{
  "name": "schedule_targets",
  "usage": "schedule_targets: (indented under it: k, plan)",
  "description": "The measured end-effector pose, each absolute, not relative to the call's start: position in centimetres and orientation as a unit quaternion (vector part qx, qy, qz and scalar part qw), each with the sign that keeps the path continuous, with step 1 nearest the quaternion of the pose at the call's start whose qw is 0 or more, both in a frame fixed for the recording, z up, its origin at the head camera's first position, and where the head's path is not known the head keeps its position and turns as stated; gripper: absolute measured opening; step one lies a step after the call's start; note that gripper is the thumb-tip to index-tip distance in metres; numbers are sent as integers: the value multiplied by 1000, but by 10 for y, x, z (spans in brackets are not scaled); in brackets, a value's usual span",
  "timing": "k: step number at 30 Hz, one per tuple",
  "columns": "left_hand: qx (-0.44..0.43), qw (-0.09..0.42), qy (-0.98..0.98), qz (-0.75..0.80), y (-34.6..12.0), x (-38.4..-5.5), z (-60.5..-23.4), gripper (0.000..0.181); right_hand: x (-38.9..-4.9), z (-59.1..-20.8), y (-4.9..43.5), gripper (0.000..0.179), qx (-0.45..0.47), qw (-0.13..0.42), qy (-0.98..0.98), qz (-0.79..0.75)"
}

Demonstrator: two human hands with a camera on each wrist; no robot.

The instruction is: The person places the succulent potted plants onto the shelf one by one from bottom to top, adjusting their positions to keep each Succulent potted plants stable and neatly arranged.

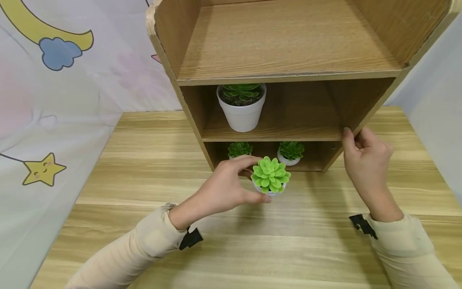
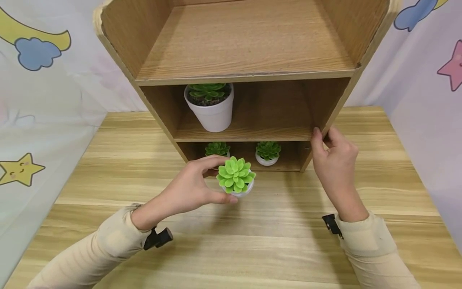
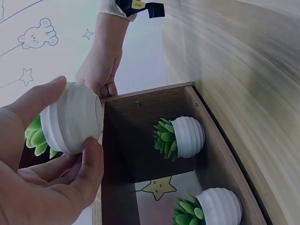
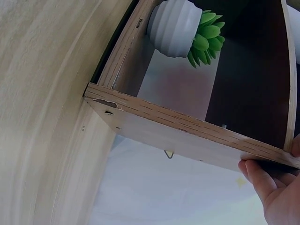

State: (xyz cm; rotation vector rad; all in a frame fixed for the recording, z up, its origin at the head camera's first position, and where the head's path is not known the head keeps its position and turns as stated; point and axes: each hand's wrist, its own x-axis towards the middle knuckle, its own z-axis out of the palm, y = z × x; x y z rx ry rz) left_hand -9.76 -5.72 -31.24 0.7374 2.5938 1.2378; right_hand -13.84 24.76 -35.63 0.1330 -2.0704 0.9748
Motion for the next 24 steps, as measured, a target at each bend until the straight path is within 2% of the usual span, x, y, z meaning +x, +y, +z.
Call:
schedule_targets:
  k: [24]
  plan:
    - [229,56,871,430,-68,-98,-301,74,-138,-355,247,22,44,410,-824,389]
